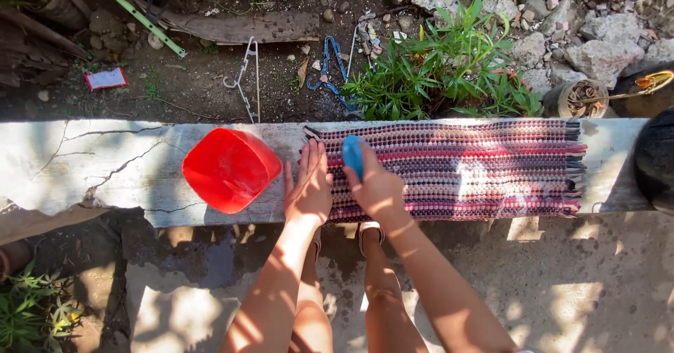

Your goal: Scrubbing a small striped mat with a brush and soapy water.

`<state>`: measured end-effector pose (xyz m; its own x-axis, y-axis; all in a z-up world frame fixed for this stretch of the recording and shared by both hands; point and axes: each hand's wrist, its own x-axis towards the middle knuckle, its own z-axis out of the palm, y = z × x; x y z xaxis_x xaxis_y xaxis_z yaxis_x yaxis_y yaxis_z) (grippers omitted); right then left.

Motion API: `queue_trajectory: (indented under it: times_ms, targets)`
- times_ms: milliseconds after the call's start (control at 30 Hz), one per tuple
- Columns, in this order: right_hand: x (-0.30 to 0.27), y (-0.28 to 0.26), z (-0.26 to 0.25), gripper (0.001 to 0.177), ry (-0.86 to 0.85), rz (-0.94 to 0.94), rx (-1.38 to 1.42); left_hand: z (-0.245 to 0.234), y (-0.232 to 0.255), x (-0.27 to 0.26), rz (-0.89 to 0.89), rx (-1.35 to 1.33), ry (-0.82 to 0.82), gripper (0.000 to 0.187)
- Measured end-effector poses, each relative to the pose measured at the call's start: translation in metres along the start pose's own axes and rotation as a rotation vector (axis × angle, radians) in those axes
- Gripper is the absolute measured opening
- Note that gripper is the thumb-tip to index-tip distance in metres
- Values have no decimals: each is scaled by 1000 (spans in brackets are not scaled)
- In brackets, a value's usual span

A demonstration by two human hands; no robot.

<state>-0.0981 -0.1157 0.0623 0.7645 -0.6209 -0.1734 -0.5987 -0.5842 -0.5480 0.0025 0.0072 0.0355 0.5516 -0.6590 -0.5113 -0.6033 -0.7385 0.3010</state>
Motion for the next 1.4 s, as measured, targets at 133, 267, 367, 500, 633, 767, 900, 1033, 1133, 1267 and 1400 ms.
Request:
queue_trajectory:
  times_ms: [133,267,367,500,633,767,900,1033,1133,1267,1400]
  targets:
    - [-1,106,-63,55,-195,419,-89,15,-6,-2,3,161,24,63]
    - [-3,193,-93,63,205,350,-280,13,-8,6,37,227,40,63]
    - [-6,128,-75,61,191,443,-147,15,-9,8,24,153,4,65]
    - [12,-11,-11,60,66,224,94,18,-11,6,41,114,12,65]
    - [20,-6,17,61,155,-80,44,16,-14,14,26,42,-1,67]
    - [24,80,-30,57,83,23,-21,26,-16,10,29,-2,27,66]
    - [23,175,-92,58,291,290,-263,25,-20,13,46,17,19,66]
    - [27,151,-82,60,352,374,-282,22,-18,11,41,-18,-11,66]
    - [37,67,-38,53,287,397,90,19,-17,17,29,-28,18,66]
    - [22,-22,26,56,191,-17,39,16,-17,8,42,43,-65,68]
    - [31,-2,-1,56,97,53,-2,37,-25,11,70,-29,139,65]
